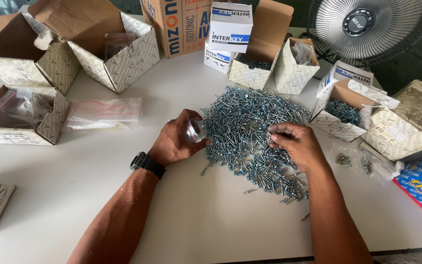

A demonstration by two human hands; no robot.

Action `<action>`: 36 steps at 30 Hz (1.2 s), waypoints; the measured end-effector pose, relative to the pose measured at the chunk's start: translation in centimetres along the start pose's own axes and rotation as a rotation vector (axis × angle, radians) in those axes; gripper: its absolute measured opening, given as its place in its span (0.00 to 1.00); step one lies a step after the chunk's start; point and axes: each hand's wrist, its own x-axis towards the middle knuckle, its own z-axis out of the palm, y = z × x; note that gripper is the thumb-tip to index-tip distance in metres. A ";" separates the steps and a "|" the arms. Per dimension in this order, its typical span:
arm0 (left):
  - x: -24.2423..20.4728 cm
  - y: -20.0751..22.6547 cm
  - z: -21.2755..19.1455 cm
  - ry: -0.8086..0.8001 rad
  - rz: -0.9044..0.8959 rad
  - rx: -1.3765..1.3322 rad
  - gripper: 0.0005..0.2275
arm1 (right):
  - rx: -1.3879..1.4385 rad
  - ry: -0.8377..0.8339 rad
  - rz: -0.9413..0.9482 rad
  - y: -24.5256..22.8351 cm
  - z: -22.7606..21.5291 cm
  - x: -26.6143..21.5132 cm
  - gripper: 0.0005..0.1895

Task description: The person picks up small metal screws from a large pile on a table and places them into a small, clear plastic bag. They repeat this process, filling the bag with screws from the pile.

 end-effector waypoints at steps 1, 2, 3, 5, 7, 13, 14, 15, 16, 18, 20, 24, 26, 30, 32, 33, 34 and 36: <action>0.0 0.0 0.1 0.001 -0.002 -0.002 0.25 | -0.002 0.000 0.002 0.5 -0.1 0.3 0.14; 0.0 0.0 0.1 0.001 0.007 0.000 0.25 | 0.037 -0.010 0.006 0.9 -0.2 0.5 0.15; 0.1 0.0 0.0 0.004 0.016 0.005 0.25 | 0.078 -0.022 0.008 1.3 -0.2 0.9 0.15; 0.0 0.1 -0.1 0.004 0.005 0.003 0.25 | 0.130 -0.022 0.028 0.6 0.2 0.4 0.16; 0.0 0.1 -0.1 0.001 -0.006 -0.001 0.25 | 0.183 -0.019 0.050 0.3 0.2 0.3 0.16; 0.0 0.2 -0.1 0.007 0.016 0.017 0.24 | 0.694 -0.076 0.181 2.6 -2.5 2.8 0.19; 0.1 0.0 -0.1 0.007 0.028 0.013 0.24 | 0.837 -0.055 0.233 2.6 -2.7 3.2 0.18; -0.1 -0.2 -0.1 0.004 0.037 0.009 0.24 | 0.980 -0.031 0.288 2.8 -2.9 3.3 0.16; -0.1 -0.1 -0.3 0.005 0.034 0.009 0.24 | 0.980 -0.033 0.291 2.4 -2.8 3.4 0.16; 0.0 0.2 -0.2 0.008 0.028 0.015 0.24 | 1.021 -0.017 0.291 2.0 -3.0 3.0 0.18; 0.1 0.3 -0.2 -0.001 0.013 0.020 0.24 | 0.833 0.022 0.228 0.7 -3.0 2.2 0.16; 0.1 0.5 -0.2 -0.003 -0.002 0.021 0.25 | 0.024 0.320 -0.124 -1.1 -1.0 -0.2 0.09; 0.1 0.4 -0.1 -0.002 -0.009 0.022 0.25 | -0.260 0.325 -0.116 0.9 -2.8 1.3 0.07; 0.0 0.5 -0.2 -0.011 -0.023 0.033 0.25 | -0.873 0.360 -0.043 5.5 -5.3 4.8 0.15; 0.1 0.3 -0.1 -0.014 -0.023 0.037 0.25 | -0.905 0.344 -0.076 3.8 -3.8 3.5 0.16; 0.1 0.2 -0.1 -0.014 -0.027 0.043 0.25 | -0.936 0.322 -0.110 3.0 -3.1 2.9 0.18; 0.1 0.3 -0.1 -0.016 -0.025 0.042 0.25 | -0.935 0.324 -0.108 2.7 -2.6 2.7 0.18; 0.1 0.5 -0.1 -0.009 -0.026 0.039 0.24 | -0.921 0.276 -0.146 2.0 -1.7 2.4 0.14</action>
